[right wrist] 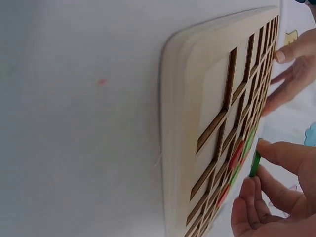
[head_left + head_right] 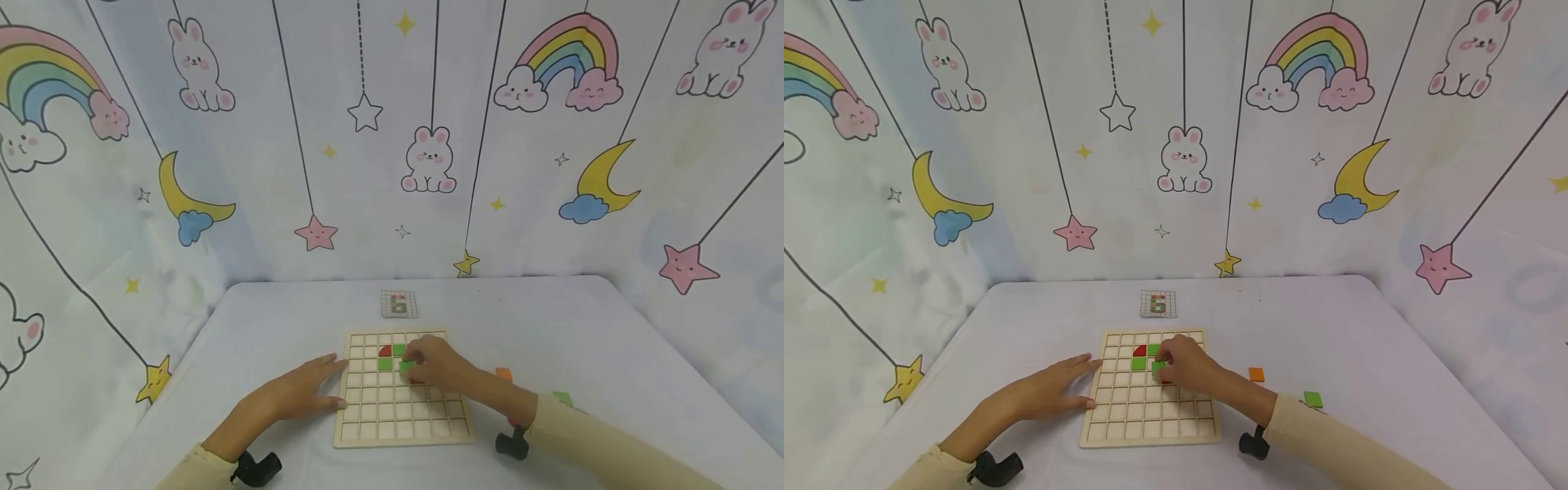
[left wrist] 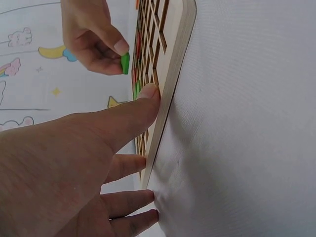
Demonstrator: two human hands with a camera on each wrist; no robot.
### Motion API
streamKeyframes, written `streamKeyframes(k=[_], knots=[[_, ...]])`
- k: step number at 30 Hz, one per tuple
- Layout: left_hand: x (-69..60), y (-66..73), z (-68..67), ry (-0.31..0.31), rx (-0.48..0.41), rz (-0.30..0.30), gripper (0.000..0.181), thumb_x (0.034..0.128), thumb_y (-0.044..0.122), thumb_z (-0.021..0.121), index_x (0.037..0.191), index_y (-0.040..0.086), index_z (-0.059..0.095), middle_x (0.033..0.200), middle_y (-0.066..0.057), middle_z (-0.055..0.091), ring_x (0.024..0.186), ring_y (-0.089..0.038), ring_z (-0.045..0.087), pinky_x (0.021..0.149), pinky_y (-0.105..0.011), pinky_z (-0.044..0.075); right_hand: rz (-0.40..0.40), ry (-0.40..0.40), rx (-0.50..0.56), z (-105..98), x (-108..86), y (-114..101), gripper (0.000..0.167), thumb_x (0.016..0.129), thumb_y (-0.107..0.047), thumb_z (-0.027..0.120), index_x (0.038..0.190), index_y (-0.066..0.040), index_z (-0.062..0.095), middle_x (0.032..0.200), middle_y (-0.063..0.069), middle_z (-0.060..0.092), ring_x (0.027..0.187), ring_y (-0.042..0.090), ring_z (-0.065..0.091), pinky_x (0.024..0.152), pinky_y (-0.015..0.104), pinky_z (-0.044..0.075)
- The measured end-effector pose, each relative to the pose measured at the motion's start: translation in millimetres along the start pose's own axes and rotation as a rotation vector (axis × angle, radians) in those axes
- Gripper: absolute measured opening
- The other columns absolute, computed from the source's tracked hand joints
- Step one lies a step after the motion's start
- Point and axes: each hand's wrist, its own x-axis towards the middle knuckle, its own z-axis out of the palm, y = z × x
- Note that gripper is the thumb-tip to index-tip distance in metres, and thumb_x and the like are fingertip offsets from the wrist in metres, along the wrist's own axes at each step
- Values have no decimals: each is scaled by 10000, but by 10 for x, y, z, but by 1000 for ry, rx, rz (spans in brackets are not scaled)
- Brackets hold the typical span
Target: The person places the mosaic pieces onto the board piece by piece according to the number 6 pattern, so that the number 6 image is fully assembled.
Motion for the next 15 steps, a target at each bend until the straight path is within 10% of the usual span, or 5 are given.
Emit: streamKeyframes(k=[15], knots=[[-21, 14, -7, 14, -3, 13, 813, 946, 518, 758, 1594, 122, 467, 1661, -239, 381, 1539, -436, 367, 1238, -614, 343, -16, -28, -47, 110, 16, -77, 145, 906, -76, 816, 1031, -37, 751, 972, 36, 684, 907, 150, 628, 817, 371, 585]])
